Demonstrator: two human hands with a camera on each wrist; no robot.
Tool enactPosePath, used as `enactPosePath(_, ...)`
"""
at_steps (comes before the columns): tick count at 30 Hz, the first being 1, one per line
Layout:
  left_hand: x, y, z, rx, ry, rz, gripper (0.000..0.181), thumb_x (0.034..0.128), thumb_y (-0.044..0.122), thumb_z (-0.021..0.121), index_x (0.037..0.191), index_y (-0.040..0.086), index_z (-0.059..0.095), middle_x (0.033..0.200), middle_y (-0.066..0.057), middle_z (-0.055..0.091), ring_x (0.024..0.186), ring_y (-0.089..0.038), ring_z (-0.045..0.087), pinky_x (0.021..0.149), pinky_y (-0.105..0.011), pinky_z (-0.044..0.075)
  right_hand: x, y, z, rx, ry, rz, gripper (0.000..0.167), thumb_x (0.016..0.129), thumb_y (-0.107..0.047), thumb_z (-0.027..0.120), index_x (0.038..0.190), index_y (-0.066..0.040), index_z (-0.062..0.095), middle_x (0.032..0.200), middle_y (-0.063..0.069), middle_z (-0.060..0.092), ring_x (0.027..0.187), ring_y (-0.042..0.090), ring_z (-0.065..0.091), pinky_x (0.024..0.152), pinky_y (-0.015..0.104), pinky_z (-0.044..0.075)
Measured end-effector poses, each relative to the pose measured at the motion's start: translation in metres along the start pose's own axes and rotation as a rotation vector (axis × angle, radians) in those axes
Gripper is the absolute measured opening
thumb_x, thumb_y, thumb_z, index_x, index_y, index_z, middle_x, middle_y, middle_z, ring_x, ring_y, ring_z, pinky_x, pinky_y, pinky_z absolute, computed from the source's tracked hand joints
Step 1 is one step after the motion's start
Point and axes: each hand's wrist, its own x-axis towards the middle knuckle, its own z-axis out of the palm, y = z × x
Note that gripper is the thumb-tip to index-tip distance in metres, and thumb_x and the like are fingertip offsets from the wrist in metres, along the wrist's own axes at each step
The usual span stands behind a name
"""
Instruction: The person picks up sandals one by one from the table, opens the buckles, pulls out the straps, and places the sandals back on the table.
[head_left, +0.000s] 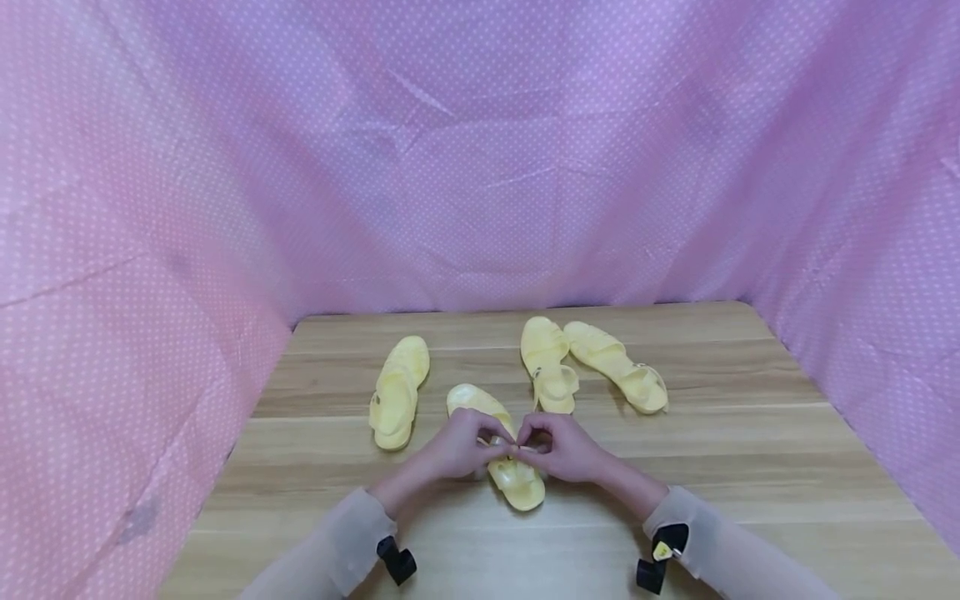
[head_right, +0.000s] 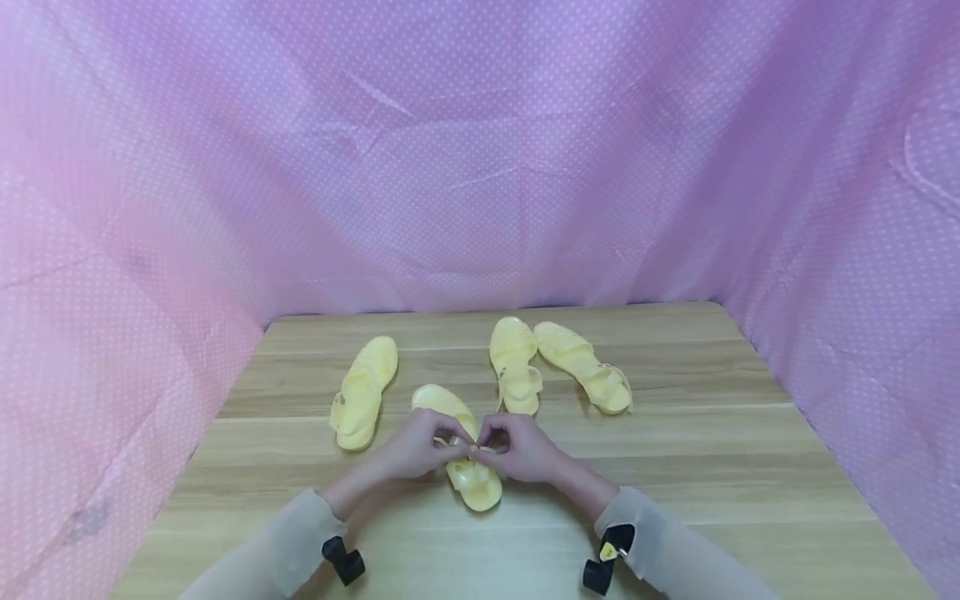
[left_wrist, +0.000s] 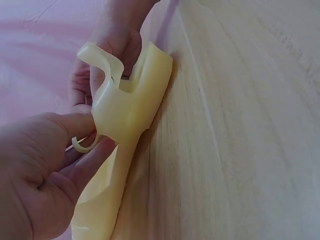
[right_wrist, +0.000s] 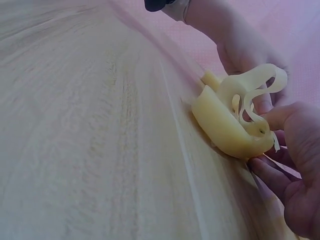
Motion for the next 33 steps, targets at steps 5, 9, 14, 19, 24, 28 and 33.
enactPosePath(5,0.000,-0.003,-0.001,-0.030,-0.002,-0.036,0.007,0.0966,0.020,0.080,0.099,0.015,0.084,0.096,0.006,0.080,0.090,-0.004,0.070,0.084,-0.022,0.058,0.001,0.003,-0.004,0.020,-0.009,-0.011,0.009,0.095,-0.011,0.080,0.093,-0.012,0.071,0.093,0.001,0.073,0.088,0.006,0.069,0.073,0.021,0.061)
enactPosePath(9,-0.002,-0.004,0.001,-0.067,0.008,-0.069,0.007,0.0981,0.020,0.078,0.100,0.015,0.082,0.103,0.004,0.081,0.100,-0.013,0.076,0.091,-0.028,0.060,0.001,0.006,-0.006,0.043,-0.025,-0.023,0.009,0.096,-0.012,0.080,0.094,-0.011,0.071,0.094,0.003,0.075,0.091,0.006,0.071,0.076,0.024,0.063)
enactPosePath(14,-0.003,0.001,0.003,-0.031,0.016,-0.042,0.012,0.0989,0.013,0.072,0.106,0.015,0.081,0.109,0.002,0.080,0.101,-0.012,0.073,0.091,-0.027,0.059,0.001,0.007,-0.007,0.042,-0.037,-0.016,0.008,0.096,-0.012,0.079,0.095,-0.011,0.071,0.097,0.003,0.075,0.091,0.004,0.071,0.076,0.025,0.064)
enactPosePath(19,0.000,0.007,0.003,0.002,0.004,0.023,0.014,0.0963,0.012,0.074,0.107,0.013,0.083,0.102,0.003,0.081,0.091,-0.003,0.068,0.080,-0.020,0.057,0.001,0.006,-0.006,0.036,-0.017,-0.019,0.009,0.095,-0.014,0.081,0.093,-0.014,0.072,0.095,0.002,0.076,0.088,0.005,0.071,0.073,0.025,0.064)
enactPosePath(24,-0.005,0.002,0.004,-0.005,-0.017,-0.032,0.007,0.0974,0.018,0.078,0.102,0.018,0.084,0.101,0.008,0.081,0.097,0.000,0.069,0.087,-0.020,0.057,-0.001,0.005,-0.002,0.039,-0.036,-0.014,0.009,0.096,-0.015,0.080,0.093,-0.013,0.072,0.094,0.002,0.076,0.087,0.005,0.071,0.074,0.024,0.063)
enactPosePath(28,-0.007,-0.004,0.004,-0.030,-0.011,-0.040,0.008,0.0984,0.019,0.077,0.104,0.018,0.083,0.105,0.008,0.081,0.104,-0.007,0.072,0.096,-0.028,0.059,-0.001,0.004,-0.002,0.039,-0.038,-0.006,0.009,0.096,-0.013,0.079,0.093,-0.010,0.072,0.094,0.002,0.075,0.087,0.005,0.071,0.075,0.025,0.063)
enactPosePath(33,-0.006,-0.006,0.005,-0.067,0.028,-0.037,0.010,0.0985,0.013,0.075,0.105,0.016,0.082,0.108,0.005,0.081,0.106,-0.007,0.072,0.096,-0.027,0.058,0.002,0.005,-0.004,0.032,-0.040,-0.014,0.011,0.097,-0.013,0.079,0.095,-0.005,0.071,0.096,0.004,0.075,0.091,0.005,0.071,0.077,0.025,0.064)
